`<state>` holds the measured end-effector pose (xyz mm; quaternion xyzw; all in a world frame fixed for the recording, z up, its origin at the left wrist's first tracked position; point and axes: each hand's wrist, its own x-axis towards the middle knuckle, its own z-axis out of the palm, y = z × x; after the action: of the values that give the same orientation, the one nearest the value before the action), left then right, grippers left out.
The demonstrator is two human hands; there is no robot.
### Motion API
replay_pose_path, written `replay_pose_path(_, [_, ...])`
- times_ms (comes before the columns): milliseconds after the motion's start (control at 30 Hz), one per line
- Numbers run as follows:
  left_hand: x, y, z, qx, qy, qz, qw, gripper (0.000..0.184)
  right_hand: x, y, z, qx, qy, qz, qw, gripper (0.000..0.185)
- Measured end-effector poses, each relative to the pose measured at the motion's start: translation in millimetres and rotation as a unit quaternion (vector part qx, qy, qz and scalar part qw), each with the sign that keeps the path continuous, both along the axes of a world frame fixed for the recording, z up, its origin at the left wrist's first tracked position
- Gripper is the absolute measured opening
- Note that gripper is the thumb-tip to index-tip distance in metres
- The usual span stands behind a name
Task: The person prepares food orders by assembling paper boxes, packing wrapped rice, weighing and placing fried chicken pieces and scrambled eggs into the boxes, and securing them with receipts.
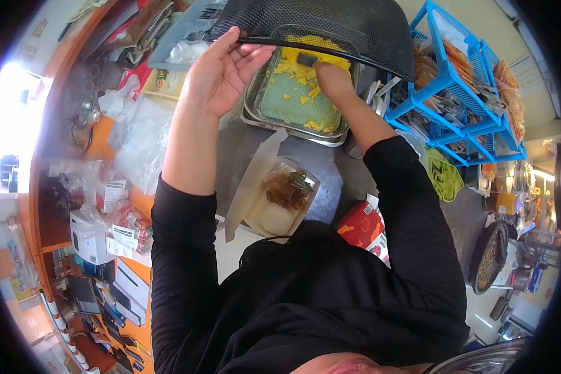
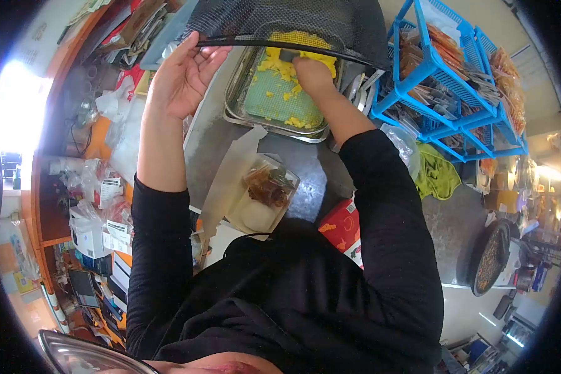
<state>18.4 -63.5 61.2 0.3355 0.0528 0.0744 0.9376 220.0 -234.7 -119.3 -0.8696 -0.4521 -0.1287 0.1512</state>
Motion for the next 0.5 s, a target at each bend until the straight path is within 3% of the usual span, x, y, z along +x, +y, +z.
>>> replay_pose_path(133, [-3, -6, -1, 0.011, 0.016, 0.028, 0.999, 0.027, -10, 11, -8, -0.130, -0.093, -0.012, 0.987, 0.012])
replay_pose_path(233, [-6, -9, -1, 0.020, 0.031, 0.037, 0.999, 0.027, -15, 30, -10, -0.186, -0.075, -0.012, 0.980, 0.013])
replay_pose_path(333, [-7, -10, 0, 0.020, 0.044, 0.038, 0.998, 0.027, 3, 38, -4, -0.199, -0.072, 0.056, 0.976, 0.013])
replay_pose_path(400, [-9, -8, 0, 0.020, 0.048, 0.036, 0.998, 0.027, 9, 31, 0, -0.166, -0.095, 0.068, 0.979, 0.013])
replay_pose_path(500, [-4, -5, 2, 0.015, 0.041, 0.031, 0.999, 0.027, 17, 28, 6, -0.187, -0.039, 0.056, 0.980, 0.014])
